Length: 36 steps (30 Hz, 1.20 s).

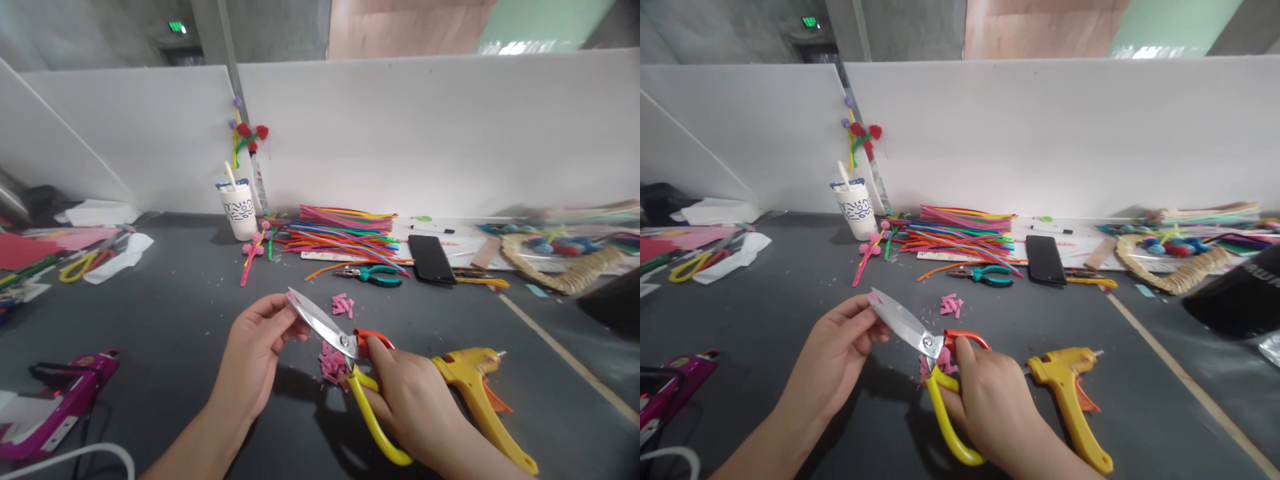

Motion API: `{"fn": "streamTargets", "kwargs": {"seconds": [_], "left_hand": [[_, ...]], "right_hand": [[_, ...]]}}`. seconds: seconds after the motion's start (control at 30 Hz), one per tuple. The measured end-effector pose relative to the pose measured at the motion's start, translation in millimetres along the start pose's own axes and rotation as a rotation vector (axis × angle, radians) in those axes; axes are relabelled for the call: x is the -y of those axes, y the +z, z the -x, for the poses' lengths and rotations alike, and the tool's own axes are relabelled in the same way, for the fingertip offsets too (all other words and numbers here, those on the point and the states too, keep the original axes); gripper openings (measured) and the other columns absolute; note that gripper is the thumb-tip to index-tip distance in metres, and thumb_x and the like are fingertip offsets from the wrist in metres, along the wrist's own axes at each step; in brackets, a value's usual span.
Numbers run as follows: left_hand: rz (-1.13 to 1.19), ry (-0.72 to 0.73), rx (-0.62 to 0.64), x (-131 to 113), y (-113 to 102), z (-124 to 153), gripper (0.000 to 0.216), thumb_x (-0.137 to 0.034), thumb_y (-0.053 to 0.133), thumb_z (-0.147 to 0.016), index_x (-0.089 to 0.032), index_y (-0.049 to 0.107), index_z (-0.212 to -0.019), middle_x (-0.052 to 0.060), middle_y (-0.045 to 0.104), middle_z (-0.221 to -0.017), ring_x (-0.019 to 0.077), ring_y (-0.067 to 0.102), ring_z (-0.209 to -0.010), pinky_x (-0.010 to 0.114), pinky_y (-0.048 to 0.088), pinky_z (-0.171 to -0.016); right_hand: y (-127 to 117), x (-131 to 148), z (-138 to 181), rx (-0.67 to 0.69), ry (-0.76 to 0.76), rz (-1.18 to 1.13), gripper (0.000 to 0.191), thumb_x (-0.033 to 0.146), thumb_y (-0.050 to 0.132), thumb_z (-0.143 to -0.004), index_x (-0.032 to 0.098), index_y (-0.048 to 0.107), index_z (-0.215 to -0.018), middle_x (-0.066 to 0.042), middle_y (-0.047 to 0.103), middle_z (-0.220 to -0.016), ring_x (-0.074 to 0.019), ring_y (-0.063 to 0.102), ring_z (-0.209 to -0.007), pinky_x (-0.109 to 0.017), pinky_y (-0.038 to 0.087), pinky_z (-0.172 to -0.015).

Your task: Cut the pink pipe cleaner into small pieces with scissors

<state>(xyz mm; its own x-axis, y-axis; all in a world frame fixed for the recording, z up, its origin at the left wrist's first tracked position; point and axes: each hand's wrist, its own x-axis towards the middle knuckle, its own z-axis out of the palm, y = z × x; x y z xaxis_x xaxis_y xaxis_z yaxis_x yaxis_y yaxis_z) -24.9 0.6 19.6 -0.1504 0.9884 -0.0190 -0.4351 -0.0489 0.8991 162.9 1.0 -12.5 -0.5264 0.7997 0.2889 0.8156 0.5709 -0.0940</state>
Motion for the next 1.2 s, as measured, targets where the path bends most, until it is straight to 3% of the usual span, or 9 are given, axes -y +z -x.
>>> {"fn": "streamTargets", "kwargs": {"seconds": [0.57, 1.2], "left_hand": [[0.000, -0.013, -0.006, -1.4, -0.1, 0.8, 0.008, -0.016, 0.059, -0.074, -0.013, 0.066, -0.075, 0.000, 0.062, -0.061, 0.0065, 0.054, -0.055, 0.015, 0.043, -0.052], [-0.011, -0.007, -0.035, -2.5, -0.6, 0.7, 0.005, -0.016, 0.062, -0.071, -0.014, 0.066, -0.073, 0.000, 0.063, -0.061, 0.0072, 0.055, -0.054, 0.017, 0.044, -0.052]], "right_hand": [[0.4, 1.3, -1.4, -0.028, -0.009, 0.035, 0.029, 0.046, 0.044, -0.080, 0.018, 0.047, -0.080, 0.000, 0.058, -0.050, -0.0205, 0.057, -0.042, -0.027, 0.028, -0.040], [-5.0, 1.1, -2.1, 0.057, 0.041, 0.024, 0.023, 0.042, 0.051, -0.076, 0.020, 0.047, -0.072, 0.000, 0.058, -0.049, -0.0206, 0.056, -0.043, -0.025, 0.022, -0.041]]}}
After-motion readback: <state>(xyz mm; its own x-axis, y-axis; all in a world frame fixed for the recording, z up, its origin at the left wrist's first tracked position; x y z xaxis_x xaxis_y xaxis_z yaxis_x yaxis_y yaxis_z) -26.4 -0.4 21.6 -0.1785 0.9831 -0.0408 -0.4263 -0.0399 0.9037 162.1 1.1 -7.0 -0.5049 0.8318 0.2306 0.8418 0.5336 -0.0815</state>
